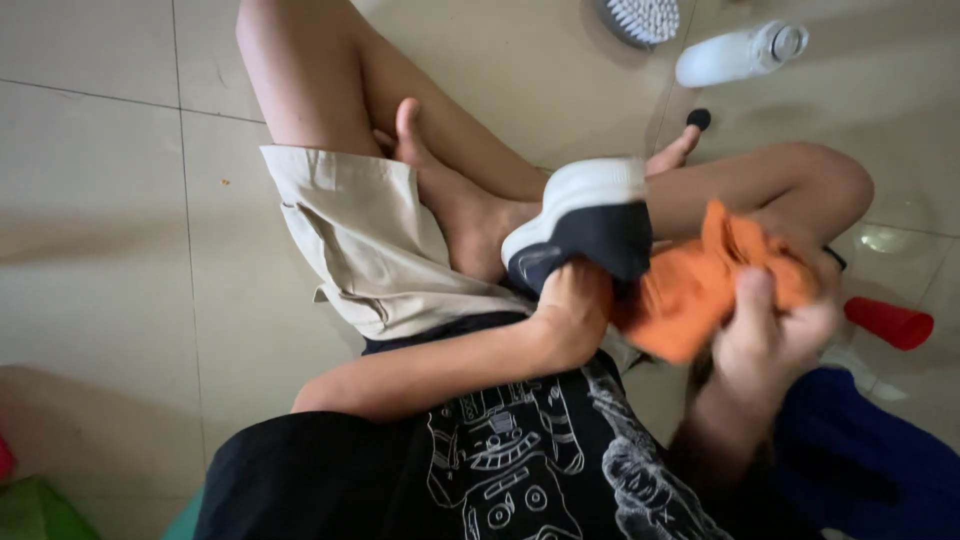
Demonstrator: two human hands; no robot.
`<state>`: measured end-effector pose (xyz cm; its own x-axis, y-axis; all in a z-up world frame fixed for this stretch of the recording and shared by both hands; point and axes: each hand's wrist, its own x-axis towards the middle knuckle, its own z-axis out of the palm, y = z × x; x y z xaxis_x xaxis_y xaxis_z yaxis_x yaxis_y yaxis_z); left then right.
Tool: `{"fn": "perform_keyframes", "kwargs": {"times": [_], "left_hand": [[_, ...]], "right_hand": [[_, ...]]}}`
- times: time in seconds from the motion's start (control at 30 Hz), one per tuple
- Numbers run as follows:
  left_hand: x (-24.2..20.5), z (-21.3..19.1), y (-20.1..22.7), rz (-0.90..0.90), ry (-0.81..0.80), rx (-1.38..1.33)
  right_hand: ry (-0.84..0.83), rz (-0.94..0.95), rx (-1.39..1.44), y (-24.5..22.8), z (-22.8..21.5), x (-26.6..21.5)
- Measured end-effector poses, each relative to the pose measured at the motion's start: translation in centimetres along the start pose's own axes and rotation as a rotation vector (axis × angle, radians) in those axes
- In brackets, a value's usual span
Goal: Cleaning a sneaker using a brush, cleaning foam, and a cloth while sitting on the floor.
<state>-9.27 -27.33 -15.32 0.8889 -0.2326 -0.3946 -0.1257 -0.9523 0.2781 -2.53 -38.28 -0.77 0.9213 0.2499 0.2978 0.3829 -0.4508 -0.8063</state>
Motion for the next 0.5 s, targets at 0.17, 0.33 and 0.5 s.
{"fn": "perform_keyframes", "kwargs": {"times": [0.17,0.33,0.5], "left_hand": [[0.1,-3.8,-0.5,0.031,-0.088,-0.067],[2.4,-2.6,-2.6,-0.025,-0.151,-0.162],[1.7,-9.2,-10.2,-0.062,-0.238,-0.15]], "right_hand": [[-0.051,-0.151,0.145,-3.8,9.3,5.2],[0.01,-0.131,0.153,5.4,9.7,-0.1],[-0.157,0.136,-0.051,1.7,11.8,-1.0]]}}
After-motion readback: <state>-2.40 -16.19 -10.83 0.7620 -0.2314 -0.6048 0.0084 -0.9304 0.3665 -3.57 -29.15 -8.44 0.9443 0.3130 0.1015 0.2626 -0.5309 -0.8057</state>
